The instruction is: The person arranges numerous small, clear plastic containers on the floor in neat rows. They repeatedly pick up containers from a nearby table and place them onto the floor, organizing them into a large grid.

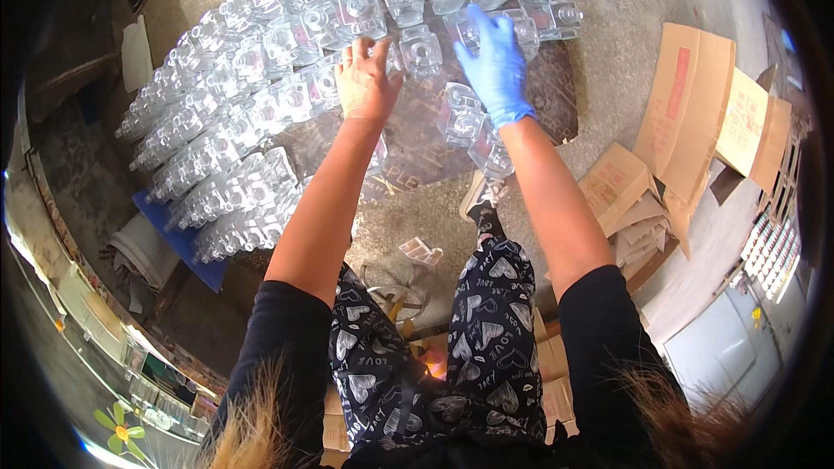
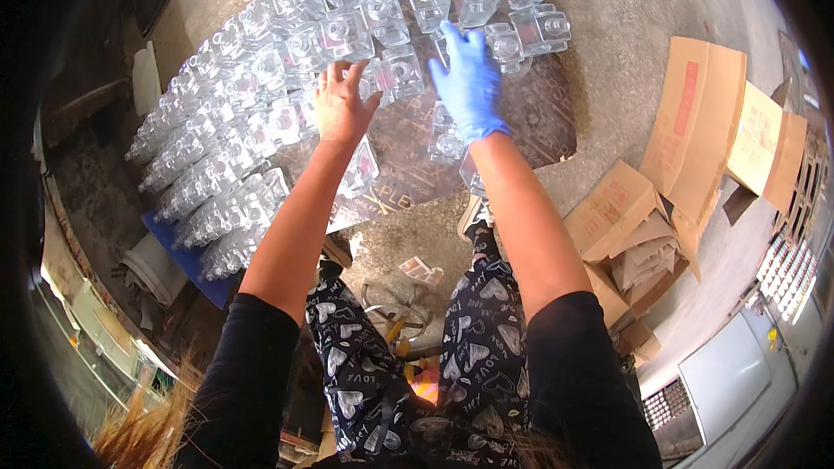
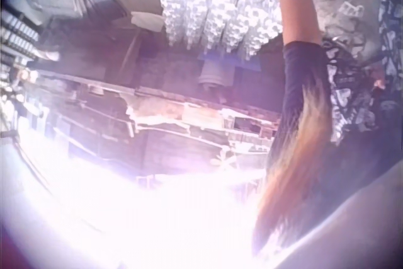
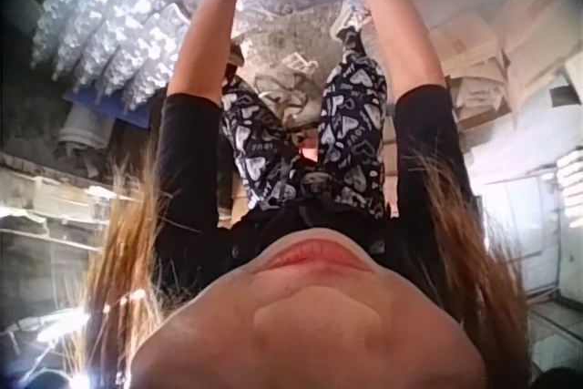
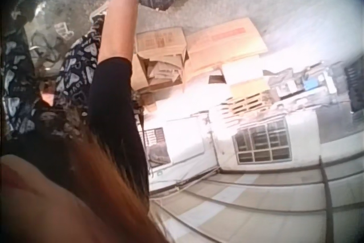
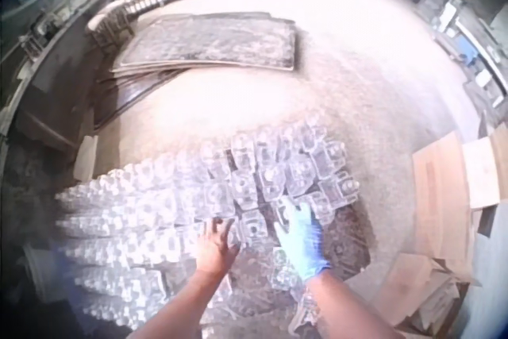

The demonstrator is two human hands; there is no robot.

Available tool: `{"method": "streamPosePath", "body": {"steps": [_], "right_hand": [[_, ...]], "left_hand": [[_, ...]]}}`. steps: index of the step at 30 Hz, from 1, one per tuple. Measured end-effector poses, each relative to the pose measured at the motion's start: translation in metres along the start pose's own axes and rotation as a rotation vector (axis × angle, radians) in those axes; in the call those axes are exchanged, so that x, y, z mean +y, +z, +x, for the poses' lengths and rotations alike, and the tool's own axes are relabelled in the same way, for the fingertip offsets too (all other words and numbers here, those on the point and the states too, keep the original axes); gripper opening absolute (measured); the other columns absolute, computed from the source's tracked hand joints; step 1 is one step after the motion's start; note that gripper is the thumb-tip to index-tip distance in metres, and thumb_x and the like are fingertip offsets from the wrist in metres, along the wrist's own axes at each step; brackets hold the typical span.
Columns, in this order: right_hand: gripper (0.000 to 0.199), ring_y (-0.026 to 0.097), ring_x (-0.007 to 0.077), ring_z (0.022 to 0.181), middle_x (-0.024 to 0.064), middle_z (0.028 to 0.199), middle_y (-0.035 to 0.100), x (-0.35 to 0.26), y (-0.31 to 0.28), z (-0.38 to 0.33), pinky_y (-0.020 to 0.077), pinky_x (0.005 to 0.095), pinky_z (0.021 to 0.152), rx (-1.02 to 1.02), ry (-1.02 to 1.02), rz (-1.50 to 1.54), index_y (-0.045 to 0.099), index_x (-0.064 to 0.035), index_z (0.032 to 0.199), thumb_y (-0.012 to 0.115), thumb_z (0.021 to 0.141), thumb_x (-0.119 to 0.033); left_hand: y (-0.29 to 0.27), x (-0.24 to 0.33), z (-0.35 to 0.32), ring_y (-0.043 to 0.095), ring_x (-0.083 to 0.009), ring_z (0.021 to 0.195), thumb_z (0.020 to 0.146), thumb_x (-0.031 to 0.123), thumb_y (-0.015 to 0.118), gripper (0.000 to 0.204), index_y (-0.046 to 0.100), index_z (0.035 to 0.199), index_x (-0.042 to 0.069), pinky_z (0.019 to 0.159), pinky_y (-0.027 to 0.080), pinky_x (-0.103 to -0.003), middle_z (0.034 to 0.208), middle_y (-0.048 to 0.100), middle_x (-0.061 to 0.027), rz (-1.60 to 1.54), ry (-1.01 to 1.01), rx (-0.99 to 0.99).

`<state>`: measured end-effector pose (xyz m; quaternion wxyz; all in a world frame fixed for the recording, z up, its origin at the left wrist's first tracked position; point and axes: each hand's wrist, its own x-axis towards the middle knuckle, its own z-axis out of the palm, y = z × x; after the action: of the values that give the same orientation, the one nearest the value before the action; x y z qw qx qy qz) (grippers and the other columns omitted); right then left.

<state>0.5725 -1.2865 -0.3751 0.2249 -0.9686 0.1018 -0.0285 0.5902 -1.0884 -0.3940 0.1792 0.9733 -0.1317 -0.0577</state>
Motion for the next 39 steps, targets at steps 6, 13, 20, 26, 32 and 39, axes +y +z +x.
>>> {"method": "streamPosePath", "body": {"steps": [6, 13, 20, 26, 32, 39], "right_hand": [[0.03, 0.065, 0.0372, 0.088, 0.0166, 0.101, 0.066, 0.039, 0.021, 0.022, 0.0526, 0.0462, 0.074, -0.183, 0.038, 0.086, 0.059, -0.012, 0.113, 0.064, 0.085, -0.022], [0.029, 0.066, 0.0367, 0.084, 0.0155, 0.094, 0.068, 0.029, 0.029, 0.01, 0.0527, 0.0462, 0.071, -0.198, 0.004, 0.046, 0.059, -0.0149, 0.116, 0.061, 0.089, -0.025], [0.052, 0.065, 0.0356, 0.086, 0.0157, 0.097, 0.064, 0.033, -0.015, 0.007, 0.0525, 0.0447, 0.074, 0.025, 0.096, -0.041, 0.057, -0.0153, 0.124, 0.073, 0.079, -0.037], [0.032, 0.063, 0.0362, 0.087, 0.0164, 0.097, 0.062, 0.103, -0.012, 0.012, 0.0508, 0.0468, 0.071, -0.029, 0.107, 0.002, 0.06, -0.0156, 0.114, 0.065, 0.086, -0.028], [0.017, 0.064, 0.0374, 0.084, 0.0162, 0.09, 0.066, 0.091, 0.017, 0.011, 0.0505, 0.0479, 0.071, 0.004, -0.005, 0.159, 0.059, -0.0128, 0.104, 0.056, 0.092, -0.024], [0.049, 0.064, 0.0387, 0.08, 0.0182, 0.095, 0.065, 0.083, -0.017, 0.011, 0.0513, 0.0491, 0.066, -0.144, 0.036, -0.065, 0.05, -0.0182, 0.133, 0.063, 0.088, -0.036]], "left_hand": [[0.027, 0.028, 0.017, 0.061, -0.0319, 0.094, 0.078, 0.016, 0.074, 0.041, 0.062, 0.118, 0.017, 0.082, 0.052, -0.04, 0.11, 0.057, -0.0104, -0.281, -0.015, -0.175], [0.041, 0.027, 0.021, 0.062, -0.0327, 0.09, 0.079, 0.015, 0.073, 0.035, 0.064, 0.113, 0.014, 0.077, 0.052, -0.041, 0.105, 0.057, -0.0118, -0.319, -0.011, -0.171], [0.025, 0.035, 0.025, 0.059, -0.0331, 0.102, 0.077, 0.038, 0.076, 0.055, 0.059, 0.122, 0.014, 0.085, 0.05, -0.044, 0.111, 0.057, -0.0125, -0.155, 0.102, -0.122], [0.028, 0.071, 0.038, 0.053, -0.0294, 0.109, 0.074, 0.037, 0.078, 0.064, 0.053, 0.131, 0.019, 0.092, 0.042, -0.045, 0.118, 0.053, -0.0095, -0.084, 0.148, -0.062], [-0.01, 0.067, -0.021, 0.05, -0.0309, 0.11, 0.078, 0.029, 0.076, 0.065, 0.049, 0.135, 0.017, 0.095, 0.039, -0.047, 0.12, 0.052, -0.0111, -0.227, 0.036, -0.102], [-0.095, 0.02, -0.215, 0.052, -0.0341, 0.109, 0.076, 0.015, 0.074, 0.061, 0.052, 0.133, 0.011, 0.096, 0.04, -0.045, 0.118, 0.055, -0.0145, -0.312, -0.274, -0.275]]}}
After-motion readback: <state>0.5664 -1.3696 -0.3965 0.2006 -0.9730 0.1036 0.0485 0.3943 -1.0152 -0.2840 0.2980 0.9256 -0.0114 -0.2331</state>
